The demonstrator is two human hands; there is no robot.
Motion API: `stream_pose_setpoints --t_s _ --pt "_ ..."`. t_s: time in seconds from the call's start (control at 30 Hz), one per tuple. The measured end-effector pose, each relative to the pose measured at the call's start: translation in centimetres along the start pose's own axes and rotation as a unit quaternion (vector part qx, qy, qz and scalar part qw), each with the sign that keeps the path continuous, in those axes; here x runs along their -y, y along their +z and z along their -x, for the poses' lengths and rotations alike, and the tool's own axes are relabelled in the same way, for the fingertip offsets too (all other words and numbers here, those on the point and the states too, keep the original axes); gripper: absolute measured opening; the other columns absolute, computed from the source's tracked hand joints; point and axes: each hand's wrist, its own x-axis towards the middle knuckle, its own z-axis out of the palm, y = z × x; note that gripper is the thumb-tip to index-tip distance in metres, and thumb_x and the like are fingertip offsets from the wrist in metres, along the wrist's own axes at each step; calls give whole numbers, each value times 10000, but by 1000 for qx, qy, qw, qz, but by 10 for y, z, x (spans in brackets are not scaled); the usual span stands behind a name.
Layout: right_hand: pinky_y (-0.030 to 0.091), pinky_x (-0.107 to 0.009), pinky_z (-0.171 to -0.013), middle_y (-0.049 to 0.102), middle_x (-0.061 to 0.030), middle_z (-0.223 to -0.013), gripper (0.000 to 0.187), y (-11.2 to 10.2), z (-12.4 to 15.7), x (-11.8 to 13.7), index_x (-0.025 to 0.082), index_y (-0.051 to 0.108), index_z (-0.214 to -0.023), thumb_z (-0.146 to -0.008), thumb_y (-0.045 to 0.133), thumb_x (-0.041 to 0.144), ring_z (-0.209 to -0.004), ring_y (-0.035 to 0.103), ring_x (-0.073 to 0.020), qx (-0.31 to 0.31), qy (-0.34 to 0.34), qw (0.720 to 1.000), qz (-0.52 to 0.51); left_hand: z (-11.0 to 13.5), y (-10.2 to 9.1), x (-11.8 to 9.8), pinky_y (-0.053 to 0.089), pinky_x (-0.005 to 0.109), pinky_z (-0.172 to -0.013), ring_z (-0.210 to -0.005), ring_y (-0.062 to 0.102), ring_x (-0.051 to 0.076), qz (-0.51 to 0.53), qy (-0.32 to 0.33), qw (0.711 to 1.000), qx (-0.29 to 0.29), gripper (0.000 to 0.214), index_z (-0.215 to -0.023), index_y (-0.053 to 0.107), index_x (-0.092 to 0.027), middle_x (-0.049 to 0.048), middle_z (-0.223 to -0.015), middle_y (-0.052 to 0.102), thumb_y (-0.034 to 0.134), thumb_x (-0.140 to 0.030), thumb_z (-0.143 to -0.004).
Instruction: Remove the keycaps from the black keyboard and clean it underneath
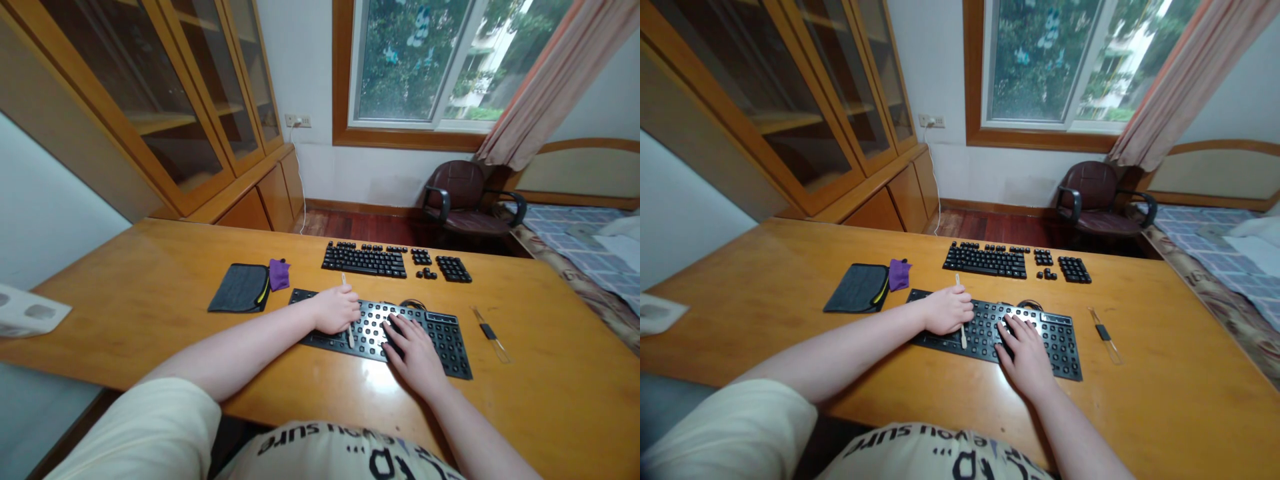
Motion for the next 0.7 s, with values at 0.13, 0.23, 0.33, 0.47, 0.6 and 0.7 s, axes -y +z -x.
stream_pose_setpoints --t_s 0.13,0.23,0.33,0.47,0.6,0.7 --pt "354 -496 -1010 526 -99 -1312 389 0 0 0 219 587 -1212 -861 489 354 -1204 473 -278 1 0 1000 0 6 5 18 310 375 -794 -795 505 206 -16 -19 1000 9 96 -756 581 -183 51 -761 623 537 -264 -783" --pt "356 -498 -1007 531 -98 -1307 387 0 0 0 226 589 -1210 -860 488 358 -1204 474 -278 -2 -1 1000 -4 11 3 36 309 383 -777 -788 506 217 -46 -81 996 11 97 -733 585 -177 61 -730 622 530 -239 -785" --pt "355 -495 -1010 529 -95 -1311 388 1 0 -1 229 587 -1212 -863 487 364 -1207 472 -276 0 -1 1000 -2 15 -4 46 306 394 -755 -783 504 231 -69 -146 987 -5 101 -731 589 -171 78 -730 625 531 -235 -781" --pt "352 -496 -1012 523 -92 -1317 394 0 0 -1 228 579 -1223 -862 487 358 -1211 467 -276 2 1 1000 -1 14 -6 36 304 391 -767 -781 502 217 -26 -87 996 1 94 -725 585 -192 60 -738 629 528 -242 -780" --pt "351 -496 -1011 531 -96 -1307 391 0 0 0 226 585 -1214 -861 485 358 -1206 471 -277 1 1 1000 -4 12 7 28 304 380 -778 -776 508 208 -4 -43 999 20 91 -732 590 -197 51 -739 632 534 -252 -779" --pt "351 -493 -1010 535 -102 -1301 390 -1 0 1 224 589 -1210 -862 483 364 -1204 473 -275 2 4 1000 -5 13 13 38 304 381 -764 -768 509 213 -35 -115 993 7 108 -720 594 -187 59 -729 635 530 -243 -786"
